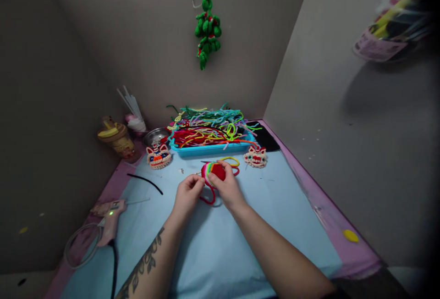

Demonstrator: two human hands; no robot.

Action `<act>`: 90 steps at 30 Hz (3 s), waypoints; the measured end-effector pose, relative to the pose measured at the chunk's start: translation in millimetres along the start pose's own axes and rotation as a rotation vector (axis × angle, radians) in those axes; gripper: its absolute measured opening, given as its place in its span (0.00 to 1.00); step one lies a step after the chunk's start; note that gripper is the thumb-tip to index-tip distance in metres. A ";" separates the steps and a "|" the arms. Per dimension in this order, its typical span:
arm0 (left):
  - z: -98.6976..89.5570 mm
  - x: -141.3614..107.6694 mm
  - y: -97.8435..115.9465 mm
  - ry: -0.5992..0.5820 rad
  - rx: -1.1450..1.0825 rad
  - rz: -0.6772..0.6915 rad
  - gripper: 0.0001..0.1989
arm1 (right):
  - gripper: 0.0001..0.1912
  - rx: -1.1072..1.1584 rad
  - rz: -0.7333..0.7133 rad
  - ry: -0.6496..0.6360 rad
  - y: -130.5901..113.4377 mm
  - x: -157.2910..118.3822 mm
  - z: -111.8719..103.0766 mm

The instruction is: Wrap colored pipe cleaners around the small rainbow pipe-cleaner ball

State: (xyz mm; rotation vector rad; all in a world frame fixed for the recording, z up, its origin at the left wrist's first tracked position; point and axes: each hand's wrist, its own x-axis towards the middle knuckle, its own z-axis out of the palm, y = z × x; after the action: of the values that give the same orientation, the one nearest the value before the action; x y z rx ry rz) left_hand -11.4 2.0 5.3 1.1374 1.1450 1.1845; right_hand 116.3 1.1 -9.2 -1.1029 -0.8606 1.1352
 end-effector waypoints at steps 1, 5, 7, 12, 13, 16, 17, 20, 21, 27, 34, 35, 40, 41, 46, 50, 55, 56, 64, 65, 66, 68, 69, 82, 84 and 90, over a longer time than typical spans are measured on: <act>0.0 -0.3 0.3 0.024 0.031 0.027 0.12 | 0.33 -0.035 -0.007 -0.001 -0.5 -0.5 -0.3; -0.7 -0.6 0.0 0.015 0.011 0.001 0.13 | 0.32 0.001 0.004 -0.006 2.5 0.9 0.7; -1.5 0.1 -1.1 -0.049 -0.087 -0.072 0.15 | 0.30 0.098 0.043 0.003 5.4 3.3 1.9; -0.8 0.0 -2.1 -0.140 -0.194 -0.104 0.15 | 0.27 0.223 0.140 0.007 7.0 6.3 3.4; 0.0 -0.5 -1.8 -0.147 -0.183 -0.094 0.15 | 0.28 0.216 0.143 -0.003 7.0 6.1 3.2; 1.5 -1.1 -1.1 -0.141 -0.197 -0.095 0.13 | 0.28 0.173 0.119 -0.061 8.7 6.0 1.7; 1.3 -0.6 -1.0 -0.118 -0.234 -0.102 0.13 | 0.27 0.161 0.111 -0.076 9.8 6.3 0.8; -2.1 3.7 -1.3 0.008 -0.405 -0.118 0.13 | 0.24 0.029 0.067 -0.028 12.6 7.8 -2.7; -3.9 5.7 -1.5 0.059 -0.456 -0.125 0.14 | 0.22 -0.058 0.027 0.017 13.0 7.9 -3.6; -7.8 11.7 -3.0 0.222 -0.596 -0.101 0.17 | 0.10 -0.386 -0.093 -0.190 14.1 -4.0 6.4; -4.9 10.5 -4.8 0.167 -0.606 -0.081 0.18 | 0.06 -0.400 -0.070 -0.239 12.1 -10.1 14.7; -5.4 10.6 -4.7 0.171 -0.597 -0.091 0.18 | 0.05 -0.393 -0.102 -0.208 9.5 -8.5 12.4; -5.6 10.5 -5.3 0.244 -0.484 -0.083 0.17 | 0.05 -0.521 -0.394 -0.164 -7.4 -3.5 0.9; -5.2 10.5 -6.1 0.254 -0.458 -0.060 0.17 | 0.05 -0.559 -0.451 -0.169 -9.5 -3.4 -0.3; -5.0 11.9 -11.0 0.289 -0.377 -0.011 0.17 | 0.07 -0.716 -0.499 -0.205 -4.6 0.7 -3.1; -8.7 13.9 -9.5 0.332 -0.431 0.043 0.16 | 0.07 -0.879 -0.426 -0.308 7.0 8.6 -5.7; -13.4 15.7 -2.8 0.369 -0.513 0.012 0.17 | 0.10 -0.853 -0.416 -0.331 10.0 12.1 -8.1; -13.9 15.9 -2.2 0.362 -0.530 -0.023 0.16 | 0.09 -0.784 -0.392 -0.308 9.6 11.9 -7.9; -6.6 12.0 -5.1 0.236 -0.626 -0.234 0.11 | 0.04 -0.031 -0.150 -0.111 8.0 5.8 2.0; -5.2 11.3 -5.4 0.229 -0.630 -0.245 0.10 | 0.04 -0.028 -0.174 -0.102 7.3 4.6 3.0; -4.0 10.7 -5.7 0.225 -0.634 -0.255 0.10 | 0.03 -0.038 -0.197 -0.094 6.3 3.4 3.8; -2.4 9.8 -6.0 0.223 -0.641 -0.269 0.09 | 0.02 -0.056 -0.232 -0.076 3.5 1.5 4.6; -1.9 9.5 -6.1 0.223 -0.645 -0.272 0.09 | 0.02 -0.052 -0.244 -0.065 2.1 1.0 4.8; -0.2 7.3 -4.9 0.198 -0.711 -0.292 0.07 | 0.05 0.015 -0.159 -0.083 6.5 1.4 10.3; 0.3 6.9 -4.6 0.183 -0.729 -0.300 0.06 | 0.06 0.025 -0.125 -0.075 10.9 2.6 10.9; 1.2 6.0 -3.9 0.182 -0.774 -0.280 0.07 | 0.06 -0.119 -0.178 0.000 21.9 7.9 6.7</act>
State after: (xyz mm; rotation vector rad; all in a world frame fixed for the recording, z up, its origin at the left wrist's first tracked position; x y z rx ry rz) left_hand -9.6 7.8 1.2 0.2771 0.8134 1.3474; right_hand 106.3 11.4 -28.7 -1.0998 -1.0159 0.9459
